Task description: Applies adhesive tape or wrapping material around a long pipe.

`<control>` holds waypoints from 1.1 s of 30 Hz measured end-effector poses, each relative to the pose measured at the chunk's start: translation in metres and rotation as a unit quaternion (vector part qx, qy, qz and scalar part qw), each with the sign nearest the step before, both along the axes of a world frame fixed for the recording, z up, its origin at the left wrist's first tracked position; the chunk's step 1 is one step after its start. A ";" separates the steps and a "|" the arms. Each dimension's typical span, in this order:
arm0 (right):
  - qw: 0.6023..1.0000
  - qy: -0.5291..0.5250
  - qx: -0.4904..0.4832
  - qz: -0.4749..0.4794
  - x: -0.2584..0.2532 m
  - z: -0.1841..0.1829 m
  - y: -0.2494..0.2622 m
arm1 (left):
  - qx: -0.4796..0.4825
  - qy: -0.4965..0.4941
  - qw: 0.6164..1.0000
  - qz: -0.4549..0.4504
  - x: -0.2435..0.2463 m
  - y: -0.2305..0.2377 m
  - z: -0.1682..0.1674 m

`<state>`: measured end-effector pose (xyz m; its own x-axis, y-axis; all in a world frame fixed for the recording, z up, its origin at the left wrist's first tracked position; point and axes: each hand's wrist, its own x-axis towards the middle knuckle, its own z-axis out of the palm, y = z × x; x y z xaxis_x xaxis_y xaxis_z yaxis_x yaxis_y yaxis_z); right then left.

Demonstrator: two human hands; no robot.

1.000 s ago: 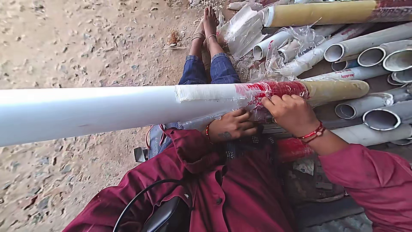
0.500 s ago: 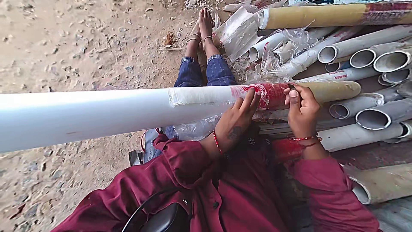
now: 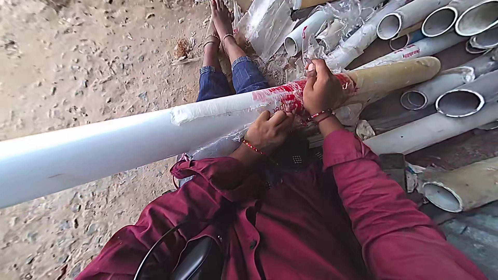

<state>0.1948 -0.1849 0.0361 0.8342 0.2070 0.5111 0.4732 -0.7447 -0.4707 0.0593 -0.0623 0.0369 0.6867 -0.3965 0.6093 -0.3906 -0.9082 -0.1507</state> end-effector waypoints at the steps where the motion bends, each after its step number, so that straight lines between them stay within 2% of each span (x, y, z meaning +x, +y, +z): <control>1: 1.000 0.028 -0.010 -0.006 0.002 0.004 0.001 | -0.003 -0.001 1.000 0.008 0.000 -0.001 -0.001; 5: 0.987 0.145 -0.037 -0.054 0.013 0.021 0.006 | -0.016 -0.021 0.999 0.023 -0.003 -0.002 -0.008; 7: 0.984 0.166 -0.032 -0.065 0.018 0.025 0.006 | -0.029 -0.034 0.999 0.018 -0.002 0.000 -0.010; 9: 0.995 0.090 -0.003 -0.033 0.014 0.017 0.002 | -0.053 -0.043 0.998 -0.002 0.000 0.002 -0.010; 12: 0.991 -0.085 0.029 0.101 -0.003 0.004 -0.016 | -0.081 -0.067 0.994 -0.028 0.002 0.003 -0.011; 14: 0.973 -0.114 0.009 0.203 -0.021 0.002 -0.032 | -0.084 -0.069 0.994 -0.033 0.000 0.003 -0.014; 16: 0.960 -0.107 -0.035 0.257 -0.035 0.001 -0.045 | -0.084 -0.060 0.994 -0.036 -0.002 0.003 -0.015; 19: 0.945 -0.122 -0.109 0.283 -0.039 -0.001 -0.054 | -0.090 -0.053 0.994 -0.036 -0.001 0.002 -0.012; 24: 0.923 -0.163 -0.162 0.307 -0.036 0.003 -0.053 | -0.093 -0.050 0.993 -0.052 0.001 0.005 -0.011; 28: 0.915 -0.162 -0.233 0.286 -0.043 0.019 -0.051 | -0.101 -0.060 0.992 -0.051 0.003 0.005 -0.011; 33: 0.884 -0.192 -0.330 0.271 -0.051 0.035 -0.049 | -0.110 -0.040 0.991 -0.069 0.003 0.007 -0.010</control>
<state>0.1441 -0.2336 0.0716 0.3126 0.8817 0.3535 0.8746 -0.4123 0.2550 0.0623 -0.0549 0.0272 0.5803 -0.3356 0.7420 -0.5086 -0.8610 0.0084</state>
